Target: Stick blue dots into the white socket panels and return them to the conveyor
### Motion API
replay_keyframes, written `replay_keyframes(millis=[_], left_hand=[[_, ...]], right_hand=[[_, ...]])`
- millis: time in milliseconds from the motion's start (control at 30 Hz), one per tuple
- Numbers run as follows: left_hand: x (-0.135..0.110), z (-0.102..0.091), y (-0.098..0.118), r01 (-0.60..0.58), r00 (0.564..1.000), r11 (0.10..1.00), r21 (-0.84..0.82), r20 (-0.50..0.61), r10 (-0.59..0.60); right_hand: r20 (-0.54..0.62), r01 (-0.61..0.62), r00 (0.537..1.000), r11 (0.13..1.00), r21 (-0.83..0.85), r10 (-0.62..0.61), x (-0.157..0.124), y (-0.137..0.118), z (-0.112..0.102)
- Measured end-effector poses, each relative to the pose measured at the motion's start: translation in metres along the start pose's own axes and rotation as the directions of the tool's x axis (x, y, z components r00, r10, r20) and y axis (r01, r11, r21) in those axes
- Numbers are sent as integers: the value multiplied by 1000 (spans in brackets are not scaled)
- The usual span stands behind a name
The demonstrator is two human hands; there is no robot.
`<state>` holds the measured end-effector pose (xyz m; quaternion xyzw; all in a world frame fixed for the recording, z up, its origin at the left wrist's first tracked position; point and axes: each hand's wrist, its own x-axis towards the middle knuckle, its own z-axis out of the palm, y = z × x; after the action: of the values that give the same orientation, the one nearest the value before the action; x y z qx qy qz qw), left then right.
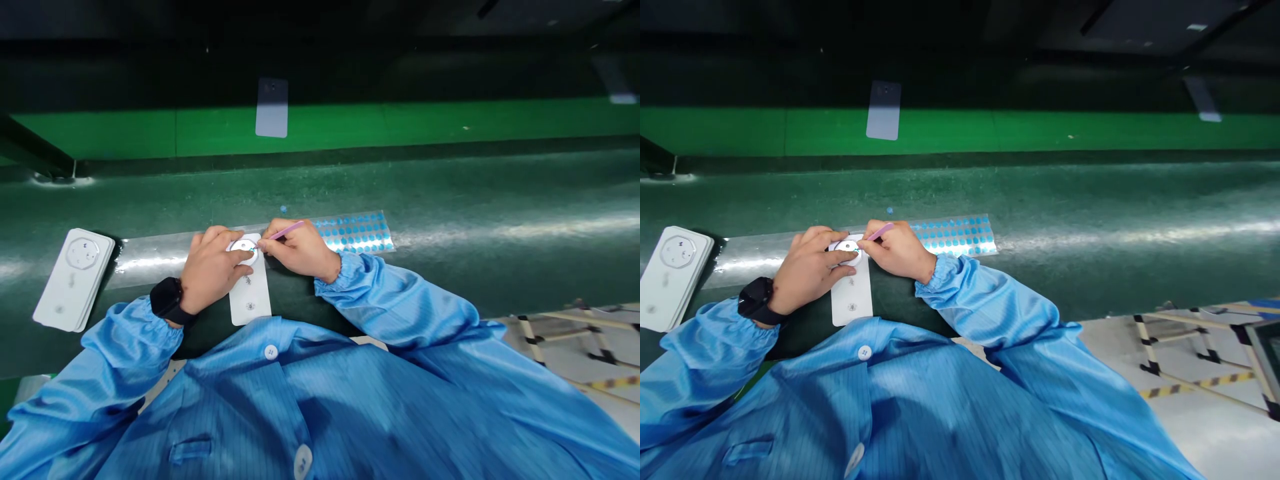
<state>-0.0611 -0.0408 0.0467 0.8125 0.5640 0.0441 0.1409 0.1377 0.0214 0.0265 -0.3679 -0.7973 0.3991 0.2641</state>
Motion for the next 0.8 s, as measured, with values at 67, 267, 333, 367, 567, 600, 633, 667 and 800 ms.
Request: replay_keyframes(millis=[67,267,333,367,567,600,633,667,800], left_hand=[[0,1,0,-1,1000,1000,0,-4,1],[1,5,-2,-7,1000,1000,-15,-25,6],[0,6,-2,-8,999,1000,-14,-33,8],[0,6,-2,-9,999,1000,-16,-33,8],[0,7,-6,-26,999,999,-41,-38,25],[1,7,-6,-26,999,999,-44,-40,24],[1,8,-6,-22,999,999,-47,-41,20],[1,8,-5,-12,999,999,-48,-43,10],[3,12,6,56,998,997,-58,-20,-57]], right_hand=[[-8,27,1000,1000,-4,-27,-1,1,1],[-12,132,991,990,-54,-133,-5,6,2],[-8,138,990,989,-54,-139,-7,6,1],[-3,129,992,990,-50,-129,-7,6,1],[11,75,997,995,-63,-75,-7,4,2],[13,81,997,995,-63,-80,-6,4,1],[14,87,996,994,-59,-86,-6,4,1],[13,92,996,994,-53,-92,-6,4,0],[-8,66,998,998,-13,-66,-8,3,-2]])
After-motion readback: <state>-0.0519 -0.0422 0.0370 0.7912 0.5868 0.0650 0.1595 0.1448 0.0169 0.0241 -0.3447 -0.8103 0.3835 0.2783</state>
